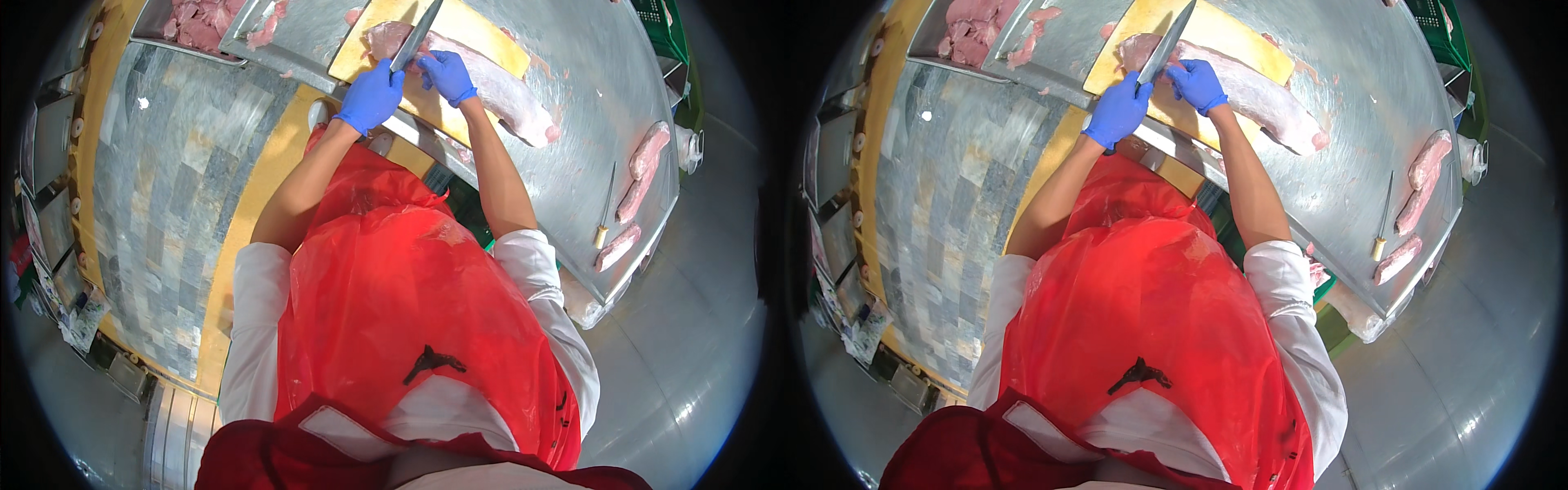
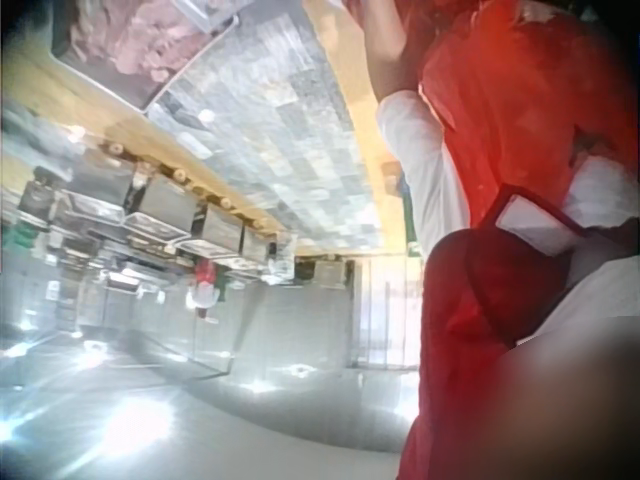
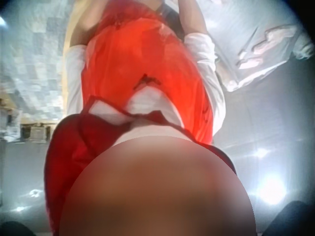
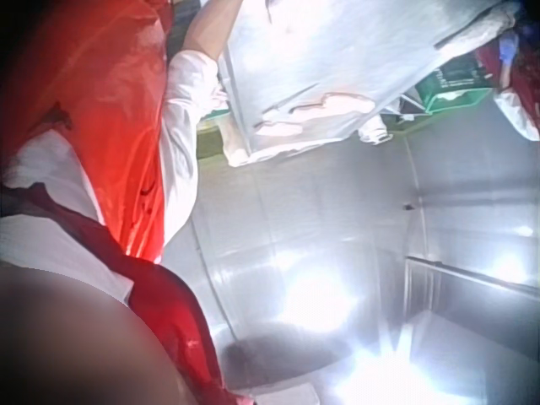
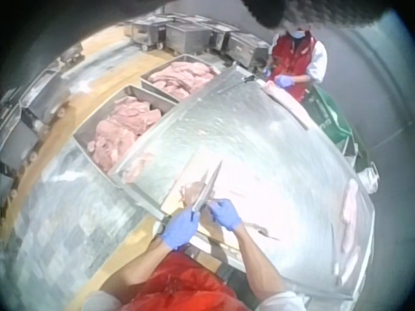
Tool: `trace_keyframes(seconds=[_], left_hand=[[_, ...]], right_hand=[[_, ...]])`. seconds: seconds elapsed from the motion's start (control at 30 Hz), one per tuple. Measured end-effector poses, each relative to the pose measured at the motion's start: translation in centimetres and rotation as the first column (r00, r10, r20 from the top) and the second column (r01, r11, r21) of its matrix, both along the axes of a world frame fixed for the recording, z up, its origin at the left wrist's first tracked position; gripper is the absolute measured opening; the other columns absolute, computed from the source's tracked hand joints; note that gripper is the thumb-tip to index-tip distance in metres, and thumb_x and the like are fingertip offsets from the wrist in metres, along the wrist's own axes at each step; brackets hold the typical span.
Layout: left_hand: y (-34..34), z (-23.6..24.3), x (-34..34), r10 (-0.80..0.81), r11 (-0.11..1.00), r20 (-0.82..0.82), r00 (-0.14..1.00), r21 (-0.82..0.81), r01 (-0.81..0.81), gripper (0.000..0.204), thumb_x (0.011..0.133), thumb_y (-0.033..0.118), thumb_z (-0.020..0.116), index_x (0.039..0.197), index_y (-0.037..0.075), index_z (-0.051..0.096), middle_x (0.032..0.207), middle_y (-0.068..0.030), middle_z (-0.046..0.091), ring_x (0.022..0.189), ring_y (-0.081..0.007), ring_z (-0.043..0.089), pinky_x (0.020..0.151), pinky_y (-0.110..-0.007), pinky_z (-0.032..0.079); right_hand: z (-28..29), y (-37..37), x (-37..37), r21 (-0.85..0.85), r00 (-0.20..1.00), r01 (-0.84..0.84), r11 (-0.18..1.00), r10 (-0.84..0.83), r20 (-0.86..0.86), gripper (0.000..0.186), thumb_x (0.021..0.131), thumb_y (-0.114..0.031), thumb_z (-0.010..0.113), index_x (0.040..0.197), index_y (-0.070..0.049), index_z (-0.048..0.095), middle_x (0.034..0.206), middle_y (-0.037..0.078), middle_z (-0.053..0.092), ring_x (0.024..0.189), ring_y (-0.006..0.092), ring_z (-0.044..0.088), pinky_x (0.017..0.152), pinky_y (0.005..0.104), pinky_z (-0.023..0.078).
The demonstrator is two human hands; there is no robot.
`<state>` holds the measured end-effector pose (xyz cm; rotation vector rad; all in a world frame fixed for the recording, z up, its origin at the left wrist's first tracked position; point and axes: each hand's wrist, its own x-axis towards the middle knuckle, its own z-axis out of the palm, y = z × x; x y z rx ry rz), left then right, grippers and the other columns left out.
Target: The person cuts large pieces of raw meat on a yellow cutting board using a knife. They trim fat and separate portions, placing trimmed pieces into a green bin and larger cuts into a metal tray.
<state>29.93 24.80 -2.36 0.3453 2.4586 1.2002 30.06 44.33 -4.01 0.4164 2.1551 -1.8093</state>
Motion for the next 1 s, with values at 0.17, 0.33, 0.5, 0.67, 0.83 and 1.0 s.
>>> trace_keyframes(seconds=[0.17, 0.33, 0.5, 0.67, 0.83, 1.0], left_hand=[[-1.9, 1.2, 4.7, -0.035, 0.992, 0.080, 0.996, -0.120, 0.044, 0.032, 0.100, 0.028, 0.047, 0.104, -0.003, 0.052, 0.087, -0.0317, 0.066, 0.082, -0.0519, 0.063, 0.074, -0.060, 0.049], [1.5, 0.1, -0.4, -0.041, 0.997, -0.018, 0.999, -0.069, 0.040, 0.029, 0.100, 0.026, 0.048, 0.102, -0.003, 0.051, 0.083, -0.0324, 0.065, 0.082, -0.0513, 0.064, 0.074, -0.061, 0.049], [-1.3, 1.3, 4.3, -0.060, 0.998, 0.112, 0.992, 0.016, 0.058, 0.031, 0.099, 0.027, 0.051, 0.104, -0.003, 0.054, 0.081, -0.0300, 0.065, 0.081, -0.0493, 0.064, 0.071, -0.056, 0.049], [1.6, 2.8, 1.0, -0.105, 0.992, 0.199, 0.974, -0.046, 0.116, 0.035, 0.100, 0.031, 0.049, 0.109, -0.002, 0.056, 0.088, -0.0277, 0.066, 0.086, -0.0474, 0.064, 0.074, -0.052, 0.049], [0.1, 1.7, 5.3, -0.140, 0.986, 0.055, 0.989, -0.078, 0.144, 0.034, 0.099, 0.032, 0.049, 0.108, -0.001, 0.056, 0.090, -0.0315, 0.066, 0.091, -0.0495, 0.064, 0.082, -0.057, 0.050], [3.6, 3.2, 0.2, -0.157, 0.983, 0.279, 0.947, 0.136, 0.123, 0.032, 0.100, 0.033, 0.052, 0.104, 0.002, 0.055, 0.063, -0.0054, 0.050, 0.046, -0.0166, 0.049, 0.045, -0.034, 0.043]], right_hand=[[-0.1, 0.5, -0.5, -0.006, 1.000, -0.004, 1.000, 0.004, 0.020, 0.036, 0.092, -0.028, 0.062, 0.077, 0.004, 0.069, 0.065, 0.008, 0.064, 0.054, 0.0135, 0.059, 0.051, 0.0298, 0.049], [0.7, 1.1, -1.6, -0.130, 0.998, 0.065, 0.989, -0.066, -0.008, 0.028, 0.089, -0.020, 0.061, 0.076, 0.003, 0.069, 0.068, 0.009, 0.065, 0.053, 0.0141, 0.058, 0.052, 0.0281, 0.050], [1.2, 3.1, -0.6, -0.211, 0.998, 0.067, 0.975, -0.065, 0.016, 0.026, 0.089, -0.017, 0.060, 0.077, 0.004, 0.069, 0.069, 0.010, 0.066, 0.053, 0.0149, 0.059, 0.051, 0.0291, 0.049], [2.3, 5.0, 0.4, -0.186, 0.990, 0.113, 0.976, -0.126, -0.061, 0.029, 0.090, -0.022, 0.061, 0.078, 0.004, 0.070, 0.069, 0.010, 0.065, 0.053, 0.0148, 0.058, 0.053, 0.0297, 0.048], [3.4, 5.6, 1.2, -0.190, 0.993, 0.043, 0.981, -0.063, -0.104, 0.026, 0.091, -0.019, 0.060, 0.081, 0.003, 0.070, 0.069, 0.008, 0.065, 0.054, 0.0139, 0.056, 0.053, 0.0283, 0.046], [4.3, 7.5, 1.3, -0.048, 0.988, -0.010, 0.999, 0.002, -0.154, 0.029, 0.092, -0.023, 0.060, 0.082, 0.001, 0.071, 0.070, 0.006, 0.065, 0.059, 0.0119, 0.057, 0.056, 0.0280, 0.047]])
